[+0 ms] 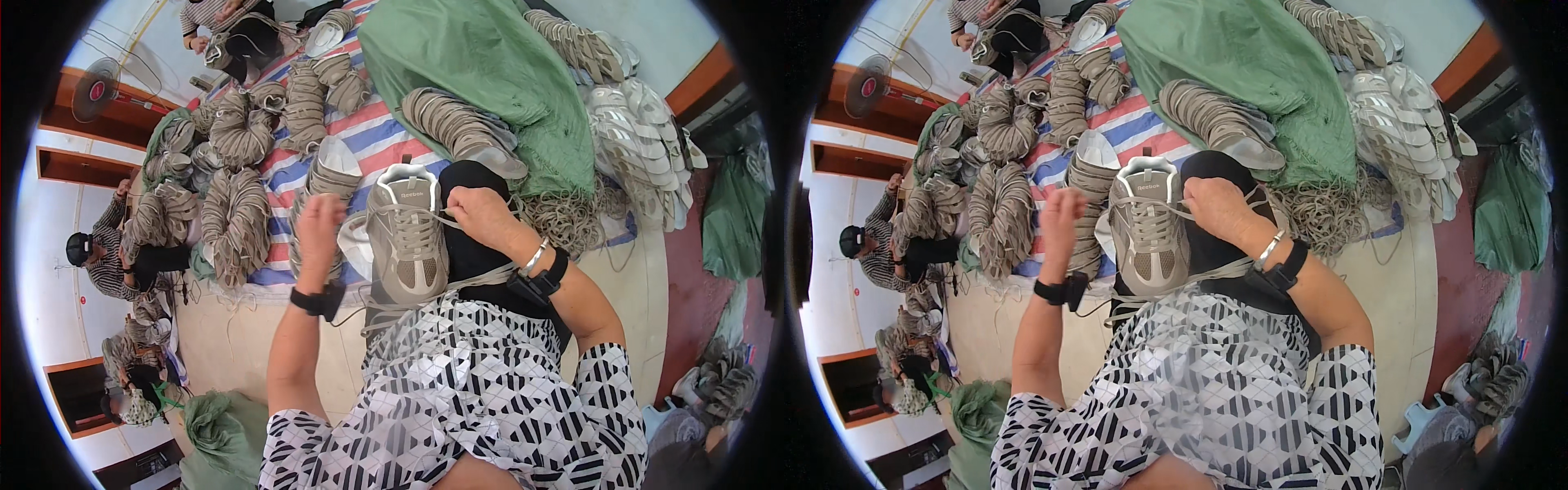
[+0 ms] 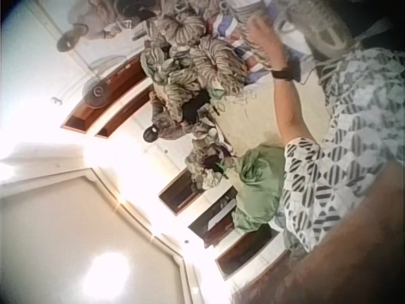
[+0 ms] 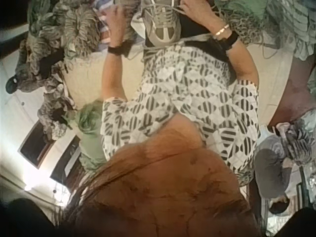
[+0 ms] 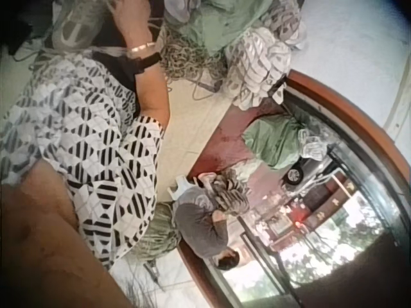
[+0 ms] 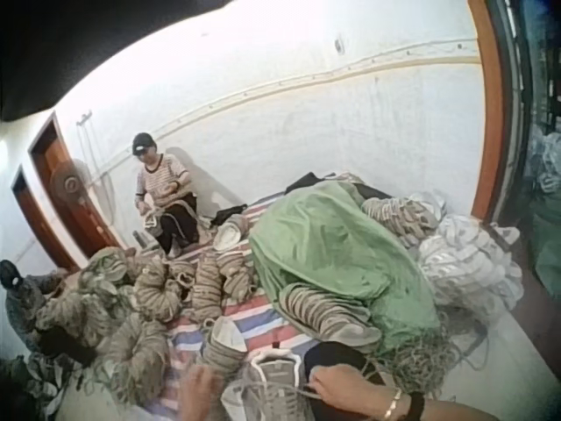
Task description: The person sits on the floor and laces a beige sneaker by hand. They thread the laces through the eyelets, pull them tight, and tie a knot, repeating the process to secure the shoe.
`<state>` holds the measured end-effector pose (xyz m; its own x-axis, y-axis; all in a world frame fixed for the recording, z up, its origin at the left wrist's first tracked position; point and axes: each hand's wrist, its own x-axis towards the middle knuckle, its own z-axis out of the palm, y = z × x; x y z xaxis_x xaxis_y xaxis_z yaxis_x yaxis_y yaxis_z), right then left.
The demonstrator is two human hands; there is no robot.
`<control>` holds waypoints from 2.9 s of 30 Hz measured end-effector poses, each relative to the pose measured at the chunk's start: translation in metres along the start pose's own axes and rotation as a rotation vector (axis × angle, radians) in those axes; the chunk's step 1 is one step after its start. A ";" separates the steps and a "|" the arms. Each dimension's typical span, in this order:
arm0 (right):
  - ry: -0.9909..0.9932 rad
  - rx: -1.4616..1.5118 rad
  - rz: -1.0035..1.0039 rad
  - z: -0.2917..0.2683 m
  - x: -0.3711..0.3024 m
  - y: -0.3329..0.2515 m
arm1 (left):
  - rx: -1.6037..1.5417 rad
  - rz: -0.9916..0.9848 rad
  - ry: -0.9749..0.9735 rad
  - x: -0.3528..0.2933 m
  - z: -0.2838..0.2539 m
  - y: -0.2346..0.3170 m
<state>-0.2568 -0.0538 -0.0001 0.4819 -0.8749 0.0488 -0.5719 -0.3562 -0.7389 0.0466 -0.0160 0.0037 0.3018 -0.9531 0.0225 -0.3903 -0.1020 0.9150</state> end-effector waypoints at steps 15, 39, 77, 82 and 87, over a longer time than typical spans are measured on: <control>0.134 -0.190 -0.318 0.023 0.008 0.000 | -0.135 -0.020 -0.332 -0.035 0.038 0.004; 0.149 -0.242 -0.406 -0.009 0.016 -0.019 | 0.663 0.475 -0.290 -0.005 0.035 0.059; 0.046 0.753 -0.171 -0.091 0.041 -0.168 | -0.434 0.617 0.016 -0.008 -0.005 0.205; 0.008 0.564 -0.464 -0.060 0.027 -0.157 | -0.380 0.588 -0.033 -0.009 -0.004 0.188; 0.056 0.610 -0.359 -0.065 0.020 -0.145 | -0.480 0.264 -0.104 0.000 0.024 0.135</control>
<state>-0.2072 -0.0409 0.1512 0.5266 -0.7594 0.3821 0.0977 -0.3924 -0.9146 -0.0265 -0.0368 0.1178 0.1507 -0.9542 0.2585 0.0063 0.2624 0.9649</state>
